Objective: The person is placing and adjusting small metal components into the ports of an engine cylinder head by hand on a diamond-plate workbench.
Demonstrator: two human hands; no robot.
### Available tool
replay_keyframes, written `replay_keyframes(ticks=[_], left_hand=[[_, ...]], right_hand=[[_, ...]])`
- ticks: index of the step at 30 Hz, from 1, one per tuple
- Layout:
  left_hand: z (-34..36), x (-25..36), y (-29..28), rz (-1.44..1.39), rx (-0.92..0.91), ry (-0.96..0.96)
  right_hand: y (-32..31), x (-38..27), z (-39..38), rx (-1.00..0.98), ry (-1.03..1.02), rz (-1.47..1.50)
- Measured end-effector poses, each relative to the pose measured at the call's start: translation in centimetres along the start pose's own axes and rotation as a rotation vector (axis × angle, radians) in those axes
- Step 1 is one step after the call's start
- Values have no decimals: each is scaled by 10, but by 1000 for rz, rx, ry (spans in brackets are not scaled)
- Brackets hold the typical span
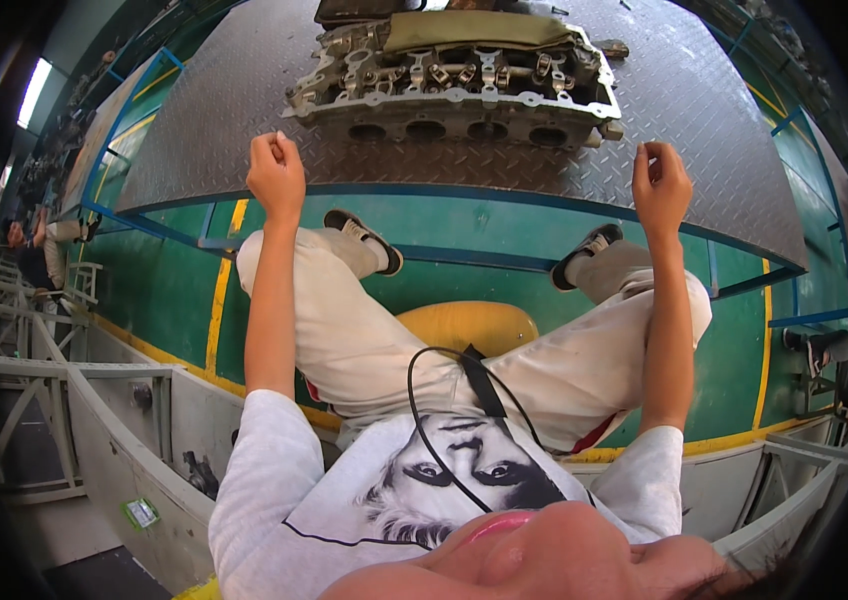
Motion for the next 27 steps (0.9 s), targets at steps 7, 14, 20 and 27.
replay_keyframes(ticks=[7,14,20,27], left_hand=[[0,6,-5,-57,29,-23],[4,8,-2,-60,57,-5],[3,4,0,-52,30,-59],[0,-2,-3,-4,0,-47]], right_hand=[[-11,-22,3,72,-88,17],[-12,-37,11,130,-118,23],[-8,-24,9,100,-49,18],[-9,-26,-1,24,-33,90]])
Point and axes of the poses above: each hand's wrist, its own z-axis towards the middle knuckle, its own y-axis out of the palm, x = y × z, the point moved 4 cm from there along z, towards the middle knuckle, and after that the axes turned 12 degrees about -y, right-handed, at the moved point
